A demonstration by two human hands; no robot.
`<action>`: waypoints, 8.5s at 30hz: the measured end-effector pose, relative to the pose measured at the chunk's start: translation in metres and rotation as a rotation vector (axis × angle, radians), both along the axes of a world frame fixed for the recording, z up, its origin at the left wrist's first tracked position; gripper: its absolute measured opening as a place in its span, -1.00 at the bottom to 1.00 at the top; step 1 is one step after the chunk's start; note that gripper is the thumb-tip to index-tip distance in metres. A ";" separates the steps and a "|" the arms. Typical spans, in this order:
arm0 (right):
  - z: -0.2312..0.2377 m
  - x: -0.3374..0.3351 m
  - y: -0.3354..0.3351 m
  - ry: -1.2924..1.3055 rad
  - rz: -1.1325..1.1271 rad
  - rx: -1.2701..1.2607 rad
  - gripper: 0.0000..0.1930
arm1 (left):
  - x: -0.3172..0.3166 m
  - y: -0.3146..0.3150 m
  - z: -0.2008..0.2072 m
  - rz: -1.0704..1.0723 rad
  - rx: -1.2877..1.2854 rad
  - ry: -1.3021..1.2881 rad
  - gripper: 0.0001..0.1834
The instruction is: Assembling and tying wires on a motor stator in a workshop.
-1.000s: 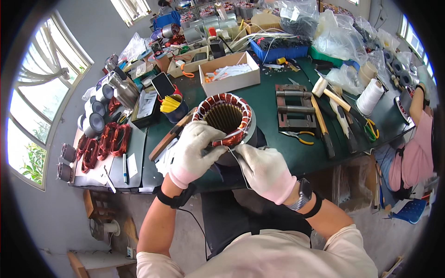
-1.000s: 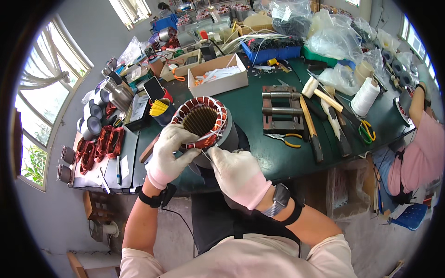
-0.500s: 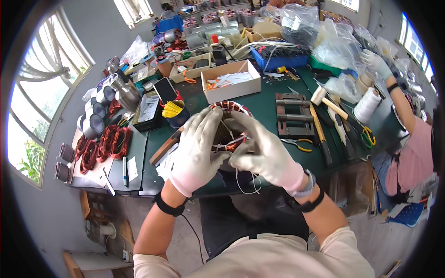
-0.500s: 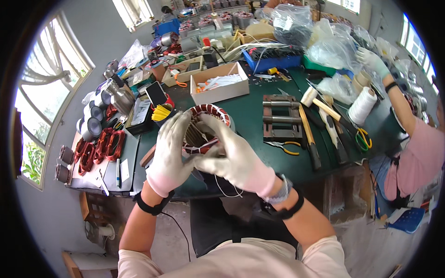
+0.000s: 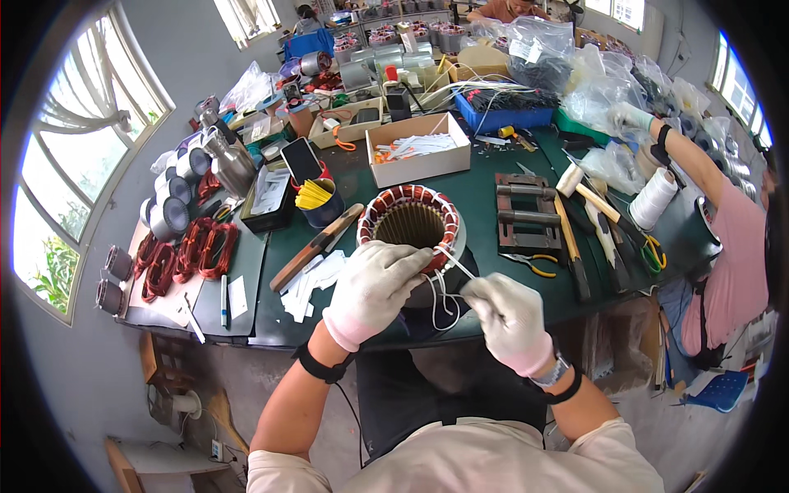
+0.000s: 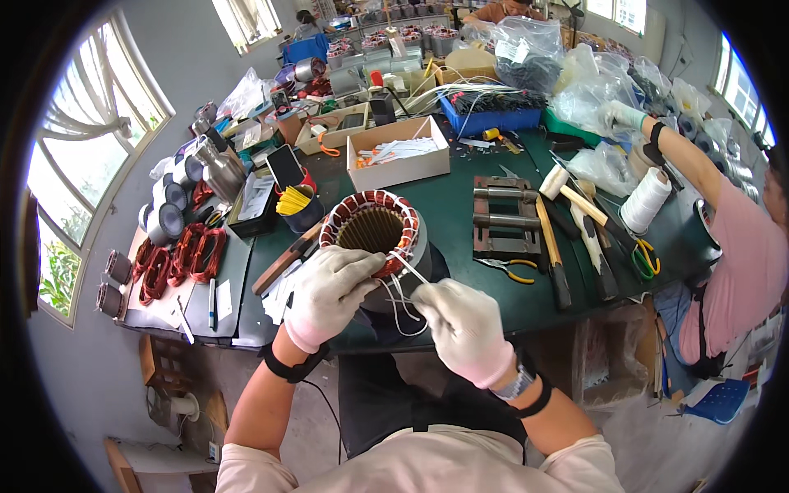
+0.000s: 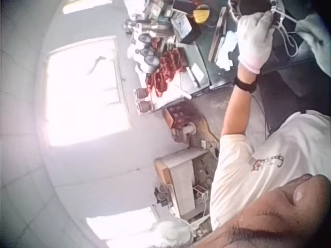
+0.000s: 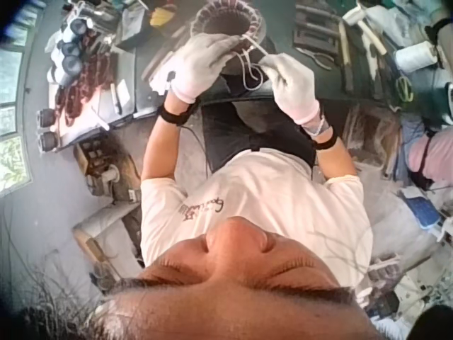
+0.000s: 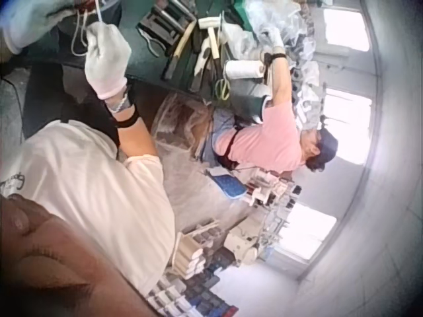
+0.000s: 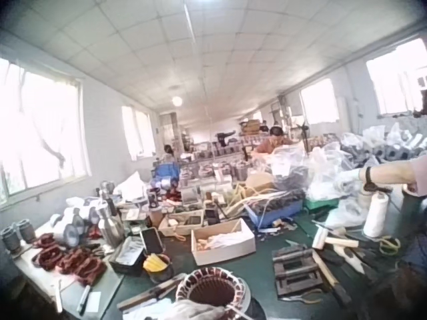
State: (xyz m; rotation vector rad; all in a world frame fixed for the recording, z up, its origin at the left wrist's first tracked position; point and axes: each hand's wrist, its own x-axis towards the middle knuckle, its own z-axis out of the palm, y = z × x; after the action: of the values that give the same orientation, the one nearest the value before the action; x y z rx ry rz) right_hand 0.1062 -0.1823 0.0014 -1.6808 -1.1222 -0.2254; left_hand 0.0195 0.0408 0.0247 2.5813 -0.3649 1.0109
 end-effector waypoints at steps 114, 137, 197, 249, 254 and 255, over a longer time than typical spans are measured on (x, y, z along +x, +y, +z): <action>-0.183 -0.067 -0.213 0.520 -0.405 -0.660 -0.78 | 0.021 -0.016 -0.017 0.089 -0.042 -0.096 -0.59; 0.015 0.002 0.039 0.411 0.549 0.276 -0.48 | -0.006 0.006 -0.024 -0.075 -0.169 -0.070 -0.54; 0.026 0.013 0.021 0.376 0.202 0.058 -0.50 | -0.006 0.007 0.037 0.312 0.139 0.184 0.06; -0.100 -0.024 -0.090 0.278 -0.138 -0.337 -0.79 | -0.006 -0.008 -0.014 0.017 -0.090 -0.082 -0.56; -0.031 -0.015 0.003 0.978 0.327 -0.188 -0.68 | -0.009 -0.004 -0.016 0.032 -0.097 -0.073 -0.57; -0.021 -0.021 0.003 1.076 0.471 -0.153 -0.66 | -0.009 -0.003 -0.015 0.045 -0.094 -0.077 -0.57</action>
State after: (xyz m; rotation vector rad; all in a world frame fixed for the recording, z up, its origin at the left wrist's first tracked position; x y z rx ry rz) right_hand 0.0847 -0.1795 -0.0193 -1.2859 -0.6500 0.9757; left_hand 0.0101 0.0375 0.0096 2.4821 -0.2733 1.1184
